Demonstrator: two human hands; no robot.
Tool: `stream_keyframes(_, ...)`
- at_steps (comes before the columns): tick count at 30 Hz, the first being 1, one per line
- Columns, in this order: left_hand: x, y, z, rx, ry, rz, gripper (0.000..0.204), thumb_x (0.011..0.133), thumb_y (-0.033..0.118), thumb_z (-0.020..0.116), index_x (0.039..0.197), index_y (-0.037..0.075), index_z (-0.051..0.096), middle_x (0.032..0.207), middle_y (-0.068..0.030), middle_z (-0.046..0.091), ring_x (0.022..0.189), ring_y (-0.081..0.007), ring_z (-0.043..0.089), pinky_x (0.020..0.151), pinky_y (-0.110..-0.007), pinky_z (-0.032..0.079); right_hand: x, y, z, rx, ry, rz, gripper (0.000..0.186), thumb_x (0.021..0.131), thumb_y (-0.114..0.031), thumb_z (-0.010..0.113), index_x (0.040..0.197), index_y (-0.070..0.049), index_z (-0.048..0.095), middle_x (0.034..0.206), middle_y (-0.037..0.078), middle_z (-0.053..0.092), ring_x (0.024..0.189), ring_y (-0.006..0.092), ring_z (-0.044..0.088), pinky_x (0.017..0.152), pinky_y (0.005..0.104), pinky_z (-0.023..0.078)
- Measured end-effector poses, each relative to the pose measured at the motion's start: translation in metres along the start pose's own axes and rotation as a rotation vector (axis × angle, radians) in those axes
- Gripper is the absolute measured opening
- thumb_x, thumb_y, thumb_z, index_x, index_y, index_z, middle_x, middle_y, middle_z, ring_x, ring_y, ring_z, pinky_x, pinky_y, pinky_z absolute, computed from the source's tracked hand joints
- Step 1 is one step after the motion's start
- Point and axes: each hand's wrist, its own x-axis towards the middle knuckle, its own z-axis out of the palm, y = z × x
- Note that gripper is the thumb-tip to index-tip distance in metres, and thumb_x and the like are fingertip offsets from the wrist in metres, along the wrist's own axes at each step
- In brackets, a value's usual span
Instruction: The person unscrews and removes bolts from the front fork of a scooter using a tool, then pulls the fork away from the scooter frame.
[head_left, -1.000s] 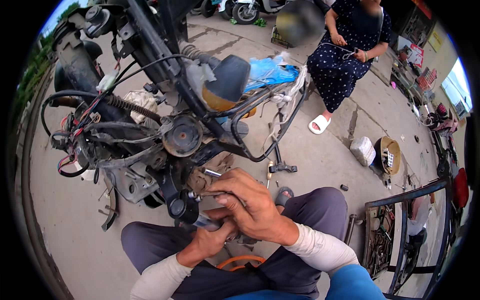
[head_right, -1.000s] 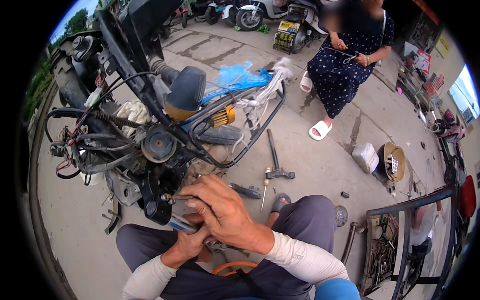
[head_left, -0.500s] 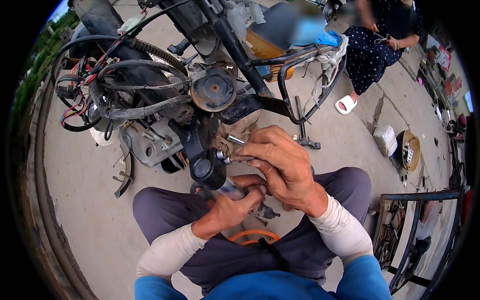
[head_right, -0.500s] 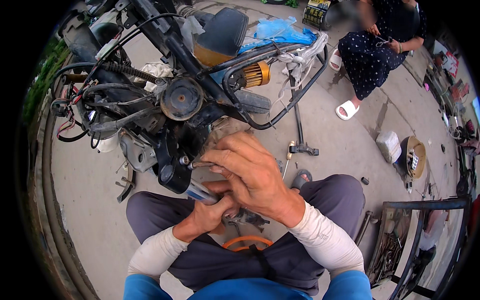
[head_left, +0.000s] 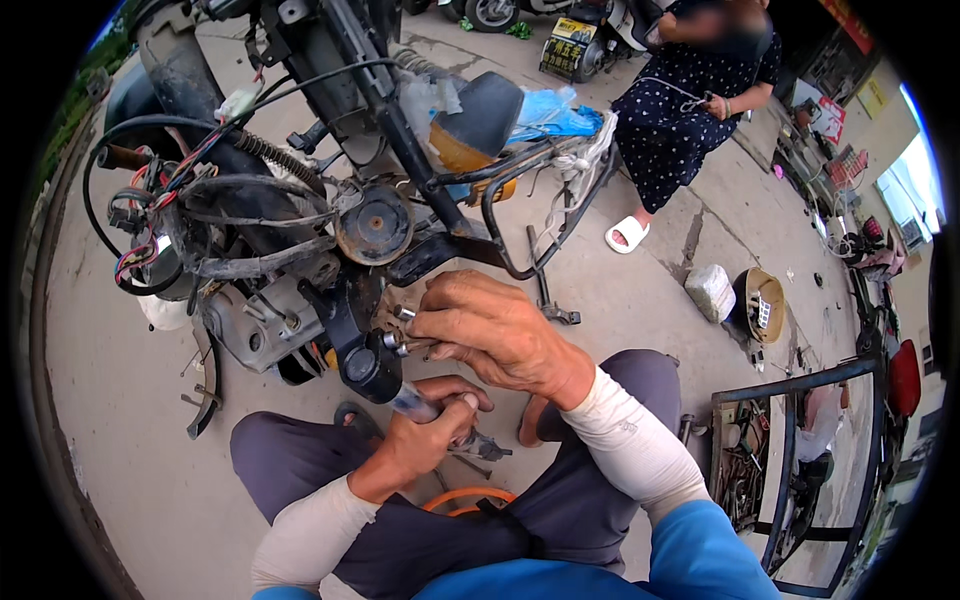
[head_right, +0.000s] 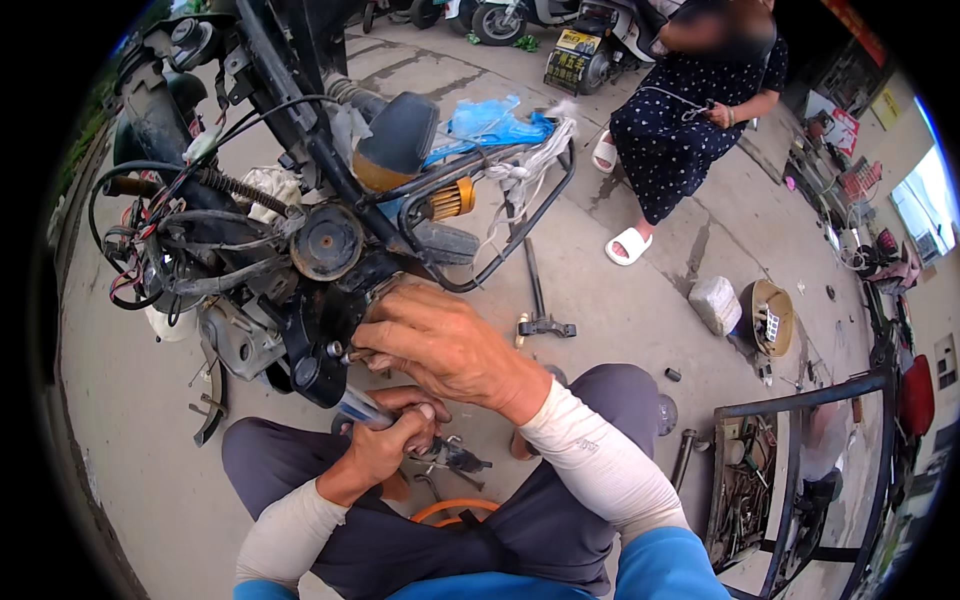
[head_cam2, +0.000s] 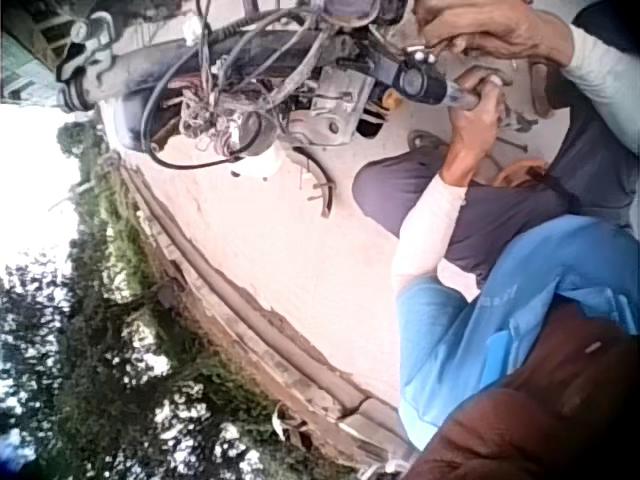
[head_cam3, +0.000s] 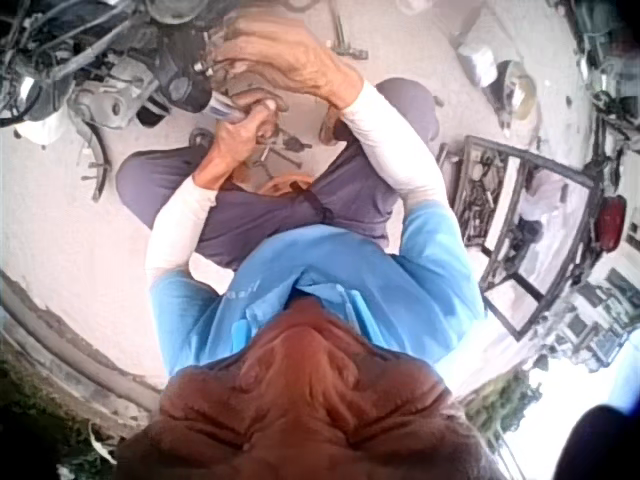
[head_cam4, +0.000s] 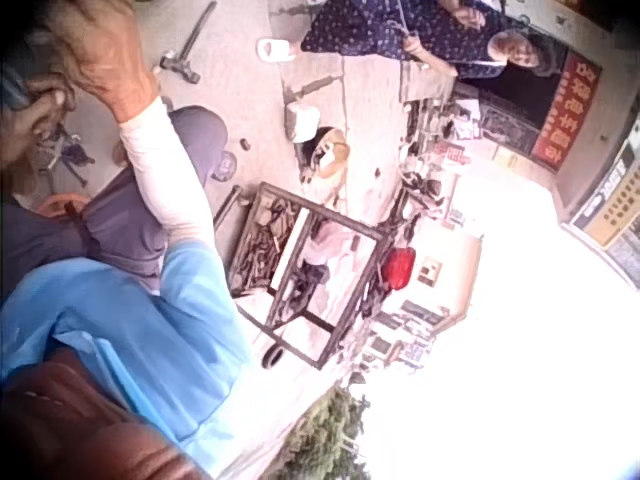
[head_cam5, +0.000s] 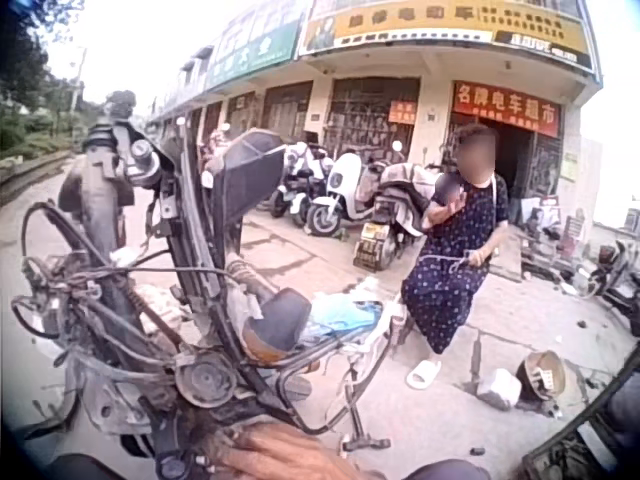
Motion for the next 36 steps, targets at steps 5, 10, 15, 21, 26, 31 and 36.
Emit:
stream_keyframes(5,-0.002,-0.007,-0.006,-0.045,0.082,0.005,0.018,0.094,0.006,0.050,0.092,-0.006,0.063,0.061,-0.0021,0.053,0.050,-0.0064,0.044,0.049,-0.023,0.037,0.008,0.014,0.032,-0.033,0.126,-0.109,0.020,0.088,-0.019,0.061,0.088,-0.002,0.052,0.080,0.014,0.050,0.072,0.0337,0.053,0.062,0.0432,0.043)
stream_keyframes(10,0.011,-0.022,-0.001,-0.086,0.070,0.107,0.019,0.093,0.011,0.057,0.079,-0.001,0.059,0.061,-0.0035,0.055,0.046,-0.0083,0.045,0.045,-0.025,0.036,-0.013,-0.024,0.031,0.132,0.164,0.431,0.024,0.098,-0.022,0.051,0.084,-0.002,0.050,0.073,0.010,0.046,0.067,0.0265,0.052,0.056,0.0388,0.045)
stream_keyframes(15,0.008,-0.023,-0.011,-0.090,0.064,0.167,0.018,0.092,0.014,0.062,0.079,0.002,0.061,0.062,-0.0033,0.057,0.049,-0.0097,0.052,0.044,-0.025,0.039,0.037,-0.078,0.020,0.601,0.137,1.404,0.036,0.104,-0.036,0.042,0.087,-0.005,0.049,0.077,0.001,0.044,0.063,0.0157,0.053,0.046,0.0339,0.044)
stream_keyframes(21,0.009,-0.012,-0.001,-0.095,0.047,0.158,0.005,0.087,0.007,0.065,0.086,0.002,0.067,0.063,-0.0017,0.058,0.049,-0.0100,0.053,0.045,-0.025,0.041,0.025,-0.082,0.005,0.976,0.177,1.368,0.031,0.104,-0.034,0.046,0.092,-0.007,0.052,0.069,-0.003,0.038,0.059,0.0091,0.044,0.040,0.0239,0.031)
stream_keyframes(26,0.005,-0.020,-0.010,-0.189,0.063,0.134,0.004,0.086,0.007,0.066,0.086,0.003,0.066,0.064,-0.0016,0.058,0.051,-0.0094,0.053,0.047,-0.024,0.040,0.025,-0.084,0.018,0.816,0.228,1.302,0.031,0.104,-0.033,0.046,0.089,-0.007,0.053,0.071,-0.002,0.039,0.061,0.0083,0.042,0.045,0.0224,0.031)
stream_keyframes(31,0.008,-0.012,0.004,-0.169,0.040,0.145,0.009,0.089,0.004,0.057,0.081,0.001,0.061,0.063,-0.0022,0.056,0.050,-0.0092,0.050,0.047,-0.025,0.039,-0.003,-0.068,0.018,1.010,0.300,1.274,0.033,0.105,-0.032,0.044,0.095,-0.002,0.054,0.075,0.000,0.049,0.067,0.0093,0.048,0.053,0.0262,0.041)
stream_keyframes(36,0.004,-0.008,-0.006,-0.076,0.078,0.055,0.012,0.090,0.003,0.052,0.083,-0.001,0.062,0.061,-0.0028,0.054,0.049,-0.0093,0.047,0.048,-0.026,0.039,0.014,-0.085,0.009,0.584,0.237,1.018,0.031,0.104,-0.027,0.046,0.099,0.001,0.056,0.075,0.005,0.054,0.072,0.0144,0.053,0.062,0.0309,0.046)
